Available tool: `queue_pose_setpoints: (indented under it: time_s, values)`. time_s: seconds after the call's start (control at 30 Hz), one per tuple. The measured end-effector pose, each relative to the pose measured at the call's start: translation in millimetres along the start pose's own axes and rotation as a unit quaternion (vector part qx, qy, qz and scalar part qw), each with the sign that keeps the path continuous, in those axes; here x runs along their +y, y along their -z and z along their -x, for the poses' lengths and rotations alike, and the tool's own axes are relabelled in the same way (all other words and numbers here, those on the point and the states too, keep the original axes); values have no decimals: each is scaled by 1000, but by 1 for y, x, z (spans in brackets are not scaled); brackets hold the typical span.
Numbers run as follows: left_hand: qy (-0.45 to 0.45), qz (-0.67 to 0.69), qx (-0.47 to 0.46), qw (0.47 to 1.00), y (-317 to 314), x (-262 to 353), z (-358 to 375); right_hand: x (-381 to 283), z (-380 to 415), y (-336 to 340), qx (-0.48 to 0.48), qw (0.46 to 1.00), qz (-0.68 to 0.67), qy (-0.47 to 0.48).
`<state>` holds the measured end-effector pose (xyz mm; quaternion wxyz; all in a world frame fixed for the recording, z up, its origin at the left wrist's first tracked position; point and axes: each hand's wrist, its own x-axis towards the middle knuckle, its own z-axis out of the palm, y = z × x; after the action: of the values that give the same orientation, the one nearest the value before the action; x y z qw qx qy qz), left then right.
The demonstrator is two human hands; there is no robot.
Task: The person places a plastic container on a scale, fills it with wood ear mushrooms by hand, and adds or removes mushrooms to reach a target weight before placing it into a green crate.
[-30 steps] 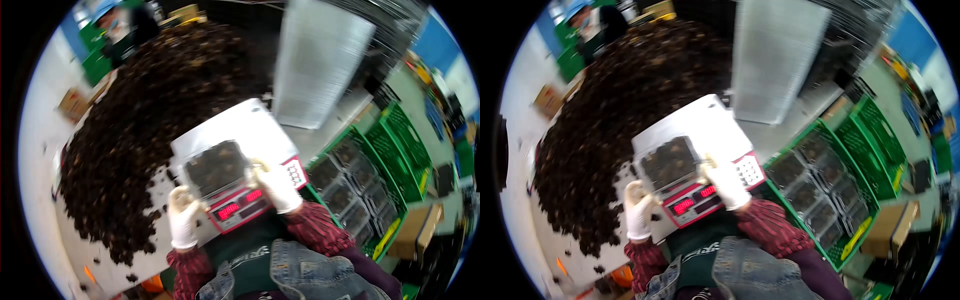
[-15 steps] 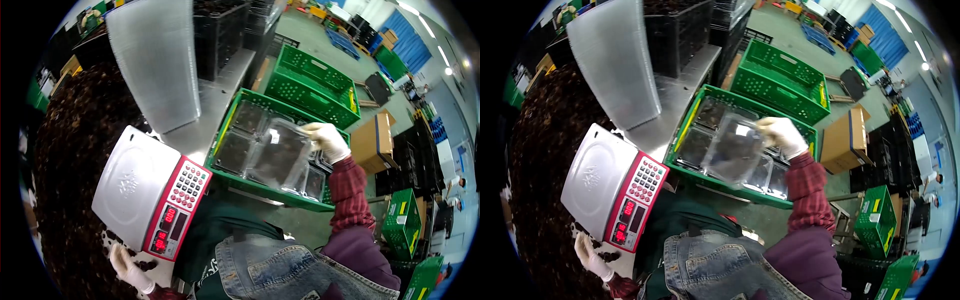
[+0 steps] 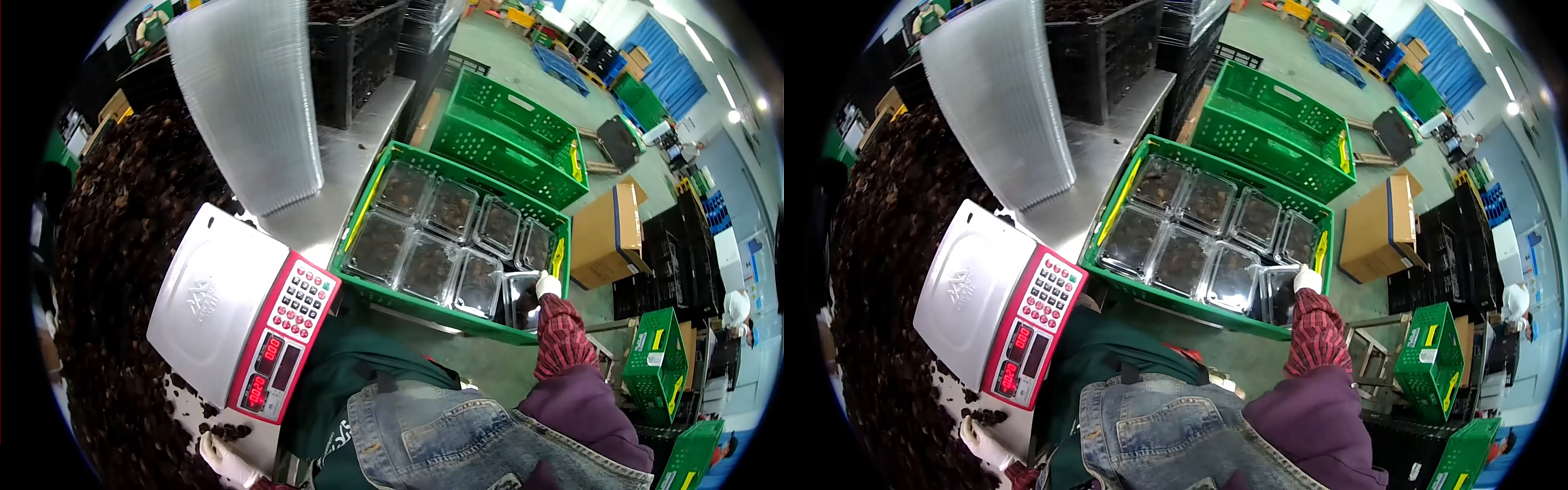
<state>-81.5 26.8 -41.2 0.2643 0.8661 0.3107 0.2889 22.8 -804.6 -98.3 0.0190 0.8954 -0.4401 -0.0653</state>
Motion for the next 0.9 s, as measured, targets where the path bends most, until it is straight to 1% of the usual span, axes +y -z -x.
queue_pose_setpoints:
  time_s: [0.03, 0.1, 0.17, 0.2, 0.23, 0.27, 0.3, 0.37, 0.4, 0.43, 0.47, 0.5, 0.53, 0.57, 0.6, 0.63, 0.67, 0.7, 0.73, 0.77, 0.8, 0.83, 0.87, 0.9]
  values:
    - [-3, -6, -5, 1000, 1, -2, 3, 1, -9, -12, -9, 1000, 30, -3]
    - [-11, -53, -24, 998, 3, -5, 12, 7, -19, -32, -108, 991, 47, -60]
    - [-38, -65, -1, 997, 1, 9, 18, 19, -41, -59, -153, 983, 97, -39]
    - [-36, -53, 5, 998, -1, 13, 18, 9, -38, -49, -152, 983, 93, -39]
    - [-35, -43, 12, 998, -1, 14, 18, 5, -39, -47, -165, 977, 138, 6]
    - [-64, -80, -3, 995, 0, 7, 18, -16, -25, -17, -122, 985, 122, 15]
    - [-77, -86, 3, 993, -1, 8, 17, -47, 0, 23, -79, 991, 104, 26]
    - [-69, -65, 20, 995, -2, 14, 17, -92, -22, 29, -6, 983, 75, 170]
    - [-69, -55, 25, 996, -2, 16, 17, -132, -27, 39, 105, 939, 141, 294]
    - [-67, -48, 30, 996, -1, 18, 17, -178, -27, 65, 217, 864, 193, 411]
    - [-76, -60, 40, 994, -1, 23, 16, -225, -20, 107, 229, 838, 148, 472]
    - [-85, -74, 47, 993, 0, 27, 15, -275, 33, 184, 236, 816, 112, 515]
    - [-82, -72, 46, 993, 1, 28, 15, -319, 71, 236, 333, 794, 37, 507]
    - [-81, -67, 43, 993, 2, 28, 14, -352, 69, 267, 390, 744, -54, 540]
    - [-81, -68, 56, 993, 2, 29, 14, -384, 93, 310, 496, 673, -84, 542]
    - [-83, -64, 66, 992, 2, 31, 13, -416, 77, 345, 510, 550, -209, 627]
    - [-80, -61, 63, 993, 3, 34, 12, -444, 129, 394, 539, 450, -267, 660]
    - [-78, -55, 59, 994, 4, 35, 11, -465, 135, 421, 534, 518, -260, 616]
    - [-73, -62, 54, 994, 5, 36, 9, -505, 108, 454, 485, 527, -344, 607]
    - [-58, -61, 33, 996, 6, 33, 7, -529, 123, 477, 549, 537, -333, 547]
    - [-56, -43, 46, 996, 7, 34, 1, -550, 91, 510, 615, 477, -199, 596]
    - [-56, -25, 56, 997, 8, 36, -8, -581, 77, 518, 662, 405, -195, 600]
    - [-48, -35, 49, 997, 11, 37, -21, -606, 61, 515, 509, 550, -208, 629]
    - [-65, -28, 50, 996, 11, 32, -40, -619, 64, 512, 334, 670, -209, 630]
